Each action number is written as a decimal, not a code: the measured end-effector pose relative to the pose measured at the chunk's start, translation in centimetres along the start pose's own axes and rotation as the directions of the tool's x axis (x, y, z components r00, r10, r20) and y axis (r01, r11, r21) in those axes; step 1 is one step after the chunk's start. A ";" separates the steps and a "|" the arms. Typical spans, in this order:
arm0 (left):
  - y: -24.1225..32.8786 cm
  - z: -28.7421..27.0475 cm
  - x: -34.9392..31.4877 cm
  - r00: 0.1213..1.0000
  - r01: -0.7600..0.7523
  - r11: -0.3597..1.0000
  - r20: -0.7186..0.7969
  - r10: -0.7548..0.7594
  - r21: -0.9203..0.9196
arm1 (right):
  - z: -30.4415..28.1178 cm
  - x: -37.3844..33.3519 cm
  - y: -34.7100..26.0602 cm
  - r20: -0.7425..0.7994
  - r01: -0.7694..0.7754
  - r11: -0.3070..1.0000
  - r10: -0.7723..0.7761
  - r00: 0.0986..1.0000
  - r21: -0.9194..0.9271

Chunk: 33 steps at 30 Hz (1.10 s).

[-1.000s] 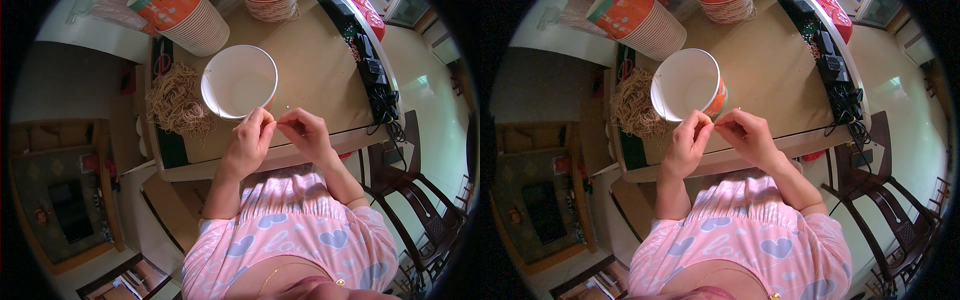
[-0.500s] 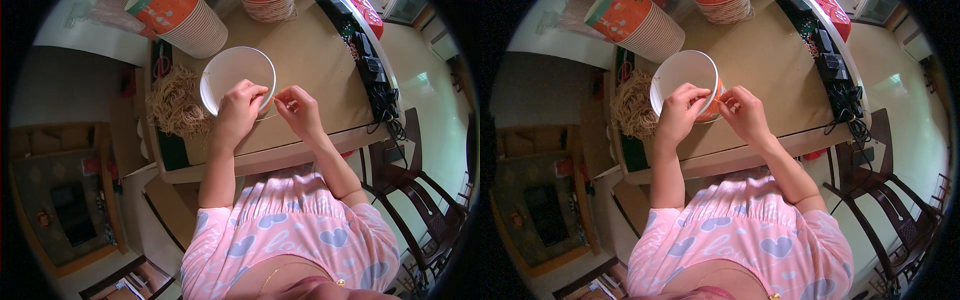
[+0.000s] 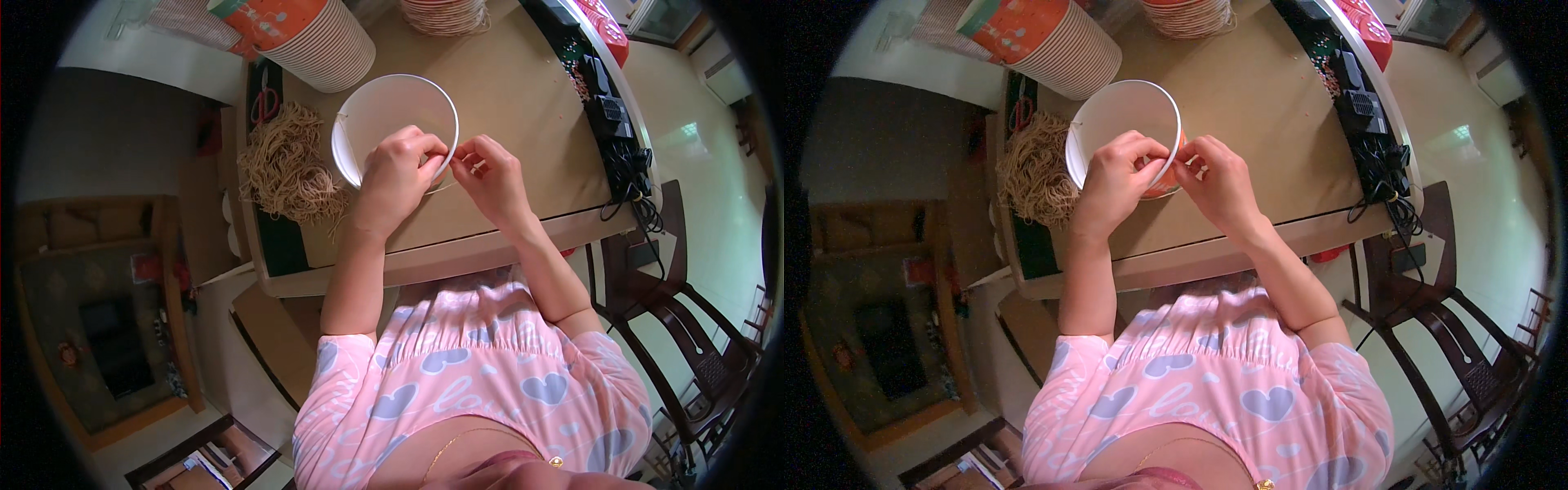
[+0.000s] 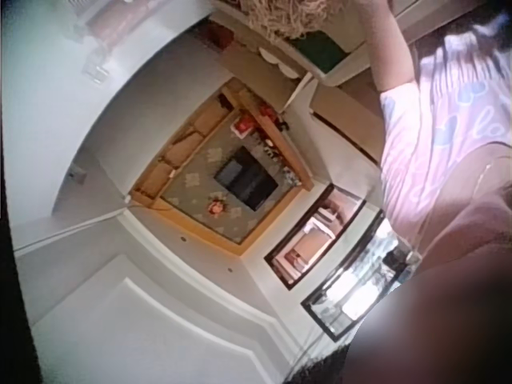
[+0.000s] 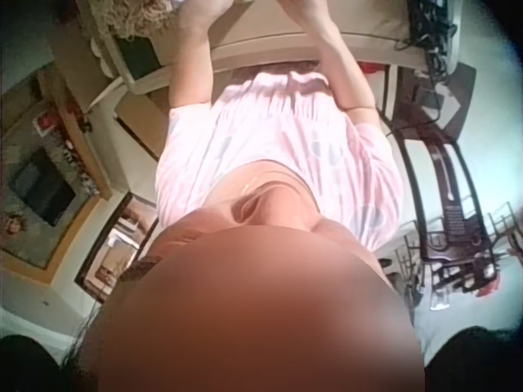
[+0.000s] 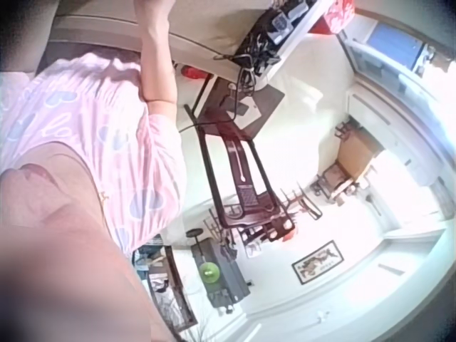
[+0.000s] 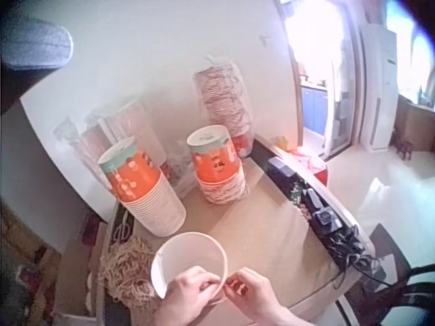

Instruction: The recorder is attaching rubber bands or string loops to paper bowls to create handles.

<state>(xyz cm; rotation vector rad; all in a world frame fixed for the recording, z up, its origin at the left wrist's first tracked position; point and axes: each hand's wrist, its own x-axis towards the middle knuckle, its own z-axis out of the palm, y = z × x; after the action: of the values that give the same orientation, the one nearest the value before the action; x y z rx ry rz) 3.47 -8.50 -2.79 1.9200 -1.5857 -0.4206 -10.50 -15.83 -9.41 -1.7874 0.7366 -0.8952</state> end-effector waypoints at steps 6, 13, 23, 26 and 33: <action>-0.2 0.0 -0.4 0.993 0.009 0.999 -0.116 -0.013 -0.032 | -0.3 -0.2 -0.1 0.006 0.018 0.994 -0.019 1.000 0.111; 0.4 -1.8 -1.2 0.970 0.096 0.993 -0.216 -0.110 -0.072 | -1.9 1.1 -2.3 -0.023 0.159 0.987 -0.160 0.987 -0.031; 0.9 1.1 -4.3 0.817 -0.132 0.971 -0.533 0.222 0.201 | -2.1 4.4 -3.5 0.311 0.279 0.933 -0.202 0.929 -0.228; 0.0 5.1 -7.6 0.848 -0.128 0.989 -0.509 0.149 0.075 | -1.1 4.3 -4.0 0.330 0.232 0.944 -0.148 0.932 -0.233; -1.9 8.1 -7.4 0.801 0.148 0.989 -0.587 -0.120 0.000 | 0.7 2.5 -5.1 0.287 0.110 0.968 -0.042 0.957 -0.227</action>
<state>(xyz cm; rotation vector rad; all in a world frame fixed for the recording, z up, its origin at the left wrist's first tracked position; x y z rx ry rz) -1.58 -3.23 -11.19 1.9469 -1.0580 0.1606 -8.07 -15.73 -4.20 -2.1181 0.6149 -0.6010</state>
